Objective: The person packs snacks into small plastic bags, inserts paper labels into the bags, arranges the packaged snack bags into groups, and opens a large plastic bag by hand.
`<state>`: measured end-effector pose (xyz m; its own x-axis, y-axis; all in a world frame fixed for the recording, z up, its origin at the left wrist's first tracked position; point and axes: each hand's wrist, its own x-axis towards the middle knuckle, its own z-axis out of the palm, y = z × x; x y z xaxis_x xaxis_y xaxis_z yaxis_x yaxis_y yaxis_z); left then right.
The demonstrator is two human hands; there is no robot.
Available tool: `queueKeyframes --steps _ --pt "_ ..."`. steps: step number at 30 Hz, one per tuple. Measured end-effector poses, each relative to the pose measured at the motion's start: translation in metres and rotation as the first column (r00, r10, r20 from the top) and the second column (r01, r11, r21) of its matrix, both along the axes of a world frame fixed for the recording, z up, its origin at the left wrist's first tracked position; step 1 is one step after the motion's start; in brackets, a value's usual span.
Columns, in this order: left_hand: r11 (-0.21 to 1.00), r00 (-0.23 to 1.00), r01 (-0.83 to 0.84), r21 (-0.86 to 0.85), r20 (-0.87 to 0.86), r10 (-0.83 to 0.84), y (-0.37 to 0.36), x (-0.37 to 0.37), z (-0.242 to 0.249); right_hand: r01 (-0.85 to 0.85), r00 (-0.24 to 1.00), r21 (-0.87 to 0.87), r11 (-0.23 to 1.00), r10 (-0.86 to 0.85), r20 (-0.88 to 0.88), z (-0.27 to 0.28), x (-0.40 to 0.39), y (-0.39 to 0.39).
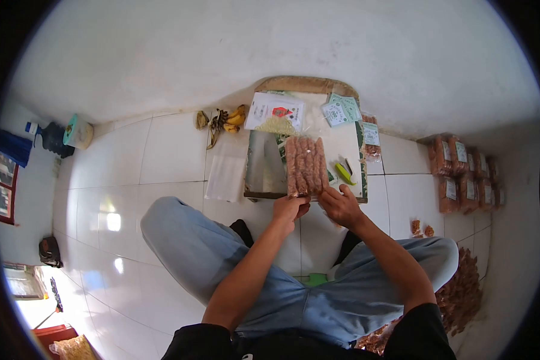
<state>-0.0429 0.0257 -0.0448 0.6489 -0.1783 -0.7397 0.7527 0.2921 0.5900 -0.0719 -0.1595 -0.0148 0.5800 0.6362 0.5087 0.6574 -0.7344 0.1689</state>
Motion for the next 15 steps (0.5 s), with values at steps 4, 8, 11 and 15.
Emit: queueKeyframes --steps 4,8,11,15 --pt "1.0 1.0 -0.02 0.021 -0.005 0.021 0.0 -0.003 -0.011 0.028 0.986 0.037 0.999 -0.022 -0.165 -0.002 -0.004 -0.019" --pt "1.0 1.0 -0.008 0.012 -0.012 0.008 -0.002 -0.002 -0.013 0.41 0.886 0.131 0.903 -0.36 -0.294 -0.015 0.014 -0.042" --pt "1.0 1.0 -0.011 0.019 -0.02 0.011 0.0 -0.003 -0.011 0.691 0.692 0.144 0.708 -0.592 -0.412 -0.018 0.029 -0.049" --pt "0.999 0.998 0.037 -0.006 -0.056 -0.037 0.003 -0.001 -0.012 0.776 0.499 -0.037 0.63 -0.649 -0.574 -0.026 0.034 -0.055"
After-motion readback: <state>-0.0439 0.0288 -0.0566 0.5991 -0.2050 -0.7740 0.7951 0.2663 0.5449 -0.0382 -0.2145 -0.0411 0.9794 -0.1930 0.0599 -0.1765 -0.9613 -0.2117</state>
